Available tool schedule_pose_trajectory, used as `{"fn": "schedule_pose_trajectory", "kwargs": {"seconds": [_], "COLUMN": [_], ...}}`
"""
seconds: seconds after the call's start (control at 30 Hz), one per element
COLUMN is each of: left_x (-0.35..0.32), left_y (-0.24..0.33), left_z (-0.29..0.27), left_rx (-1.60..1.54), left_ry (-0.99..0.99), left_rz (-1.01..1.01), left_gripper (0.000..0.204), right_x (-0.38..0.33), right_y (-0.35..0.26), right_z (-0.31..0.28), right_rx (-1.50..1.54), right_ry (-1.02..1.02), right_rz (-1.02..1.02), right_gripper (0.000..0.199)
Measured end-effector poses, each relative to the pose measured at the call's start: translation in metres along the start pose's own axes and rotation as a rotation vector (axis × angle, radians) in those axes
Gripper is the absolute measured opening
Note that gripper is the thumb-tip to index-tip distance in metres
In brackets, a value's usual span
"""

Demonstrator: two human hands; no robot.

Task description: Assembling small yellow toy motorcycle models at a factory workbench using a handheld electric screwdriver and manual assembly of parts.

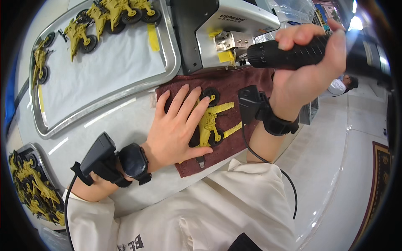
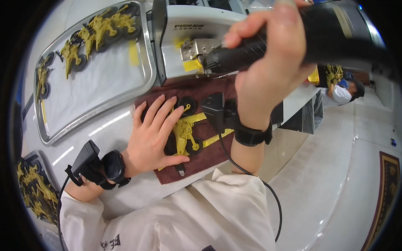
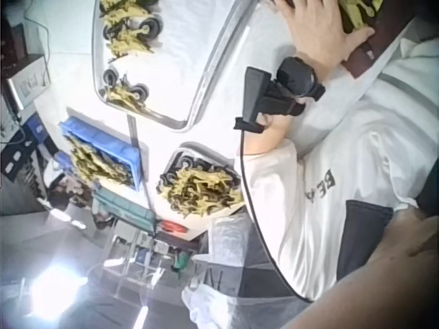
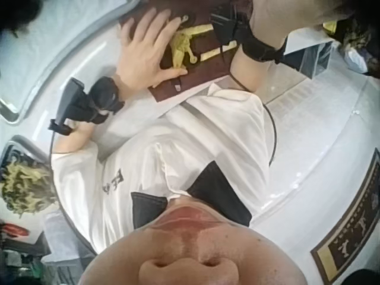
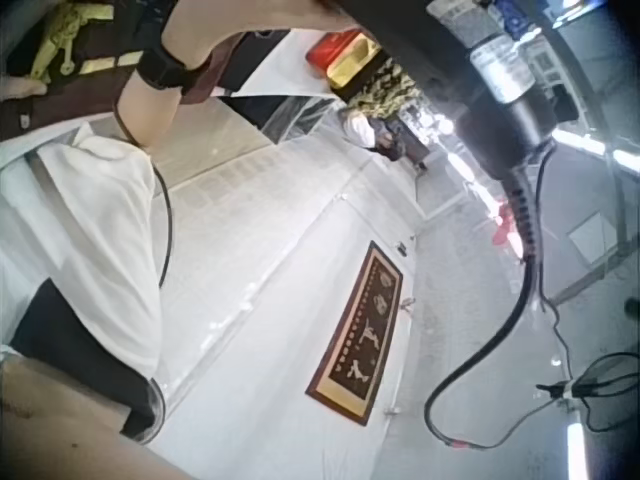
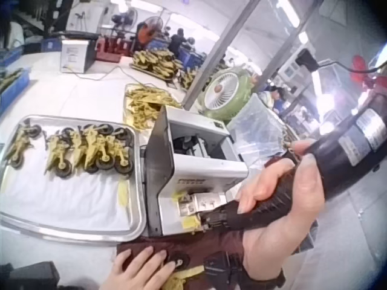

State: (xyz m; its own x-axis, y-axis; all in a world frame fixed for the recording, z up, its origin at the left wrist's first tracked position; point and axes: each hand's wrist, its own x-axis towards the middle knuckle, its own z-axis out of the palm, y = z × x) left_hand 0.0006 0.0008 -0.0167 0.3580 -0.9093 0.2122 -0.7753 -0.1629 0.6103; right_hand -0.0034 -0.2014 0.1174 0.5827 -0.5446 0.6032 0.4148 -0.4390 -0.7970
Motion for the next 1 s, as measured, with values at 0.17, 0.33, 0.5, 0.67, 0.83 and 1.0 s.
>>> {"fn": "schedule_pose_trajectory", "kwargs": {"seconds": [0.17, 0.33, 0.5, 0.67, 0.83, 1.0], "left_x": [0.003, -0.001, -0.002, 0.001, 0.000, 0.000], "left_y": [0.000, -0.004, -0.005, -0.001, -0.002, -0.003], "left_z": [0.002, 0.002, 0.005, 0.001, 0.002, 0.003], "left_rx": [-0.091, -0.083, -0.090, -0.110, -0.116, -0.125], "left_ry": [0.042, 0.046, 0.042, 0.020, 0.023, 0.032], "left_rz": [0.032, 0.018, 0.007, 0.003, -0.009, 0.003], "left_gripper": [0.107, 0.112, 0.113, 0.115, 0.116, 0.118], "right_x": [-0.060, -0.093, -0.095, -0.095, -0.096, -0.097], "right_y": [-0.032, -0.034, -0.021, -0.012, -0.006, -0.020], "right_z": [-0.024, -0.021, -0.011, -0.011, -0.005, -0.004], "right_rx": [0.401, 0.303, 0.336, 0.270, 0.219, 0.366], "right_ry": [-0.343, -0.527, -0.417, -0.356, -0.356, -0.229], "right_rz": [-0.021, -0.161, -0.186, -0.148, -0.188, -0.123], "right_gripper": [0.062, 0.075, 0.072, 0.065, 0.061, 0.060]}}
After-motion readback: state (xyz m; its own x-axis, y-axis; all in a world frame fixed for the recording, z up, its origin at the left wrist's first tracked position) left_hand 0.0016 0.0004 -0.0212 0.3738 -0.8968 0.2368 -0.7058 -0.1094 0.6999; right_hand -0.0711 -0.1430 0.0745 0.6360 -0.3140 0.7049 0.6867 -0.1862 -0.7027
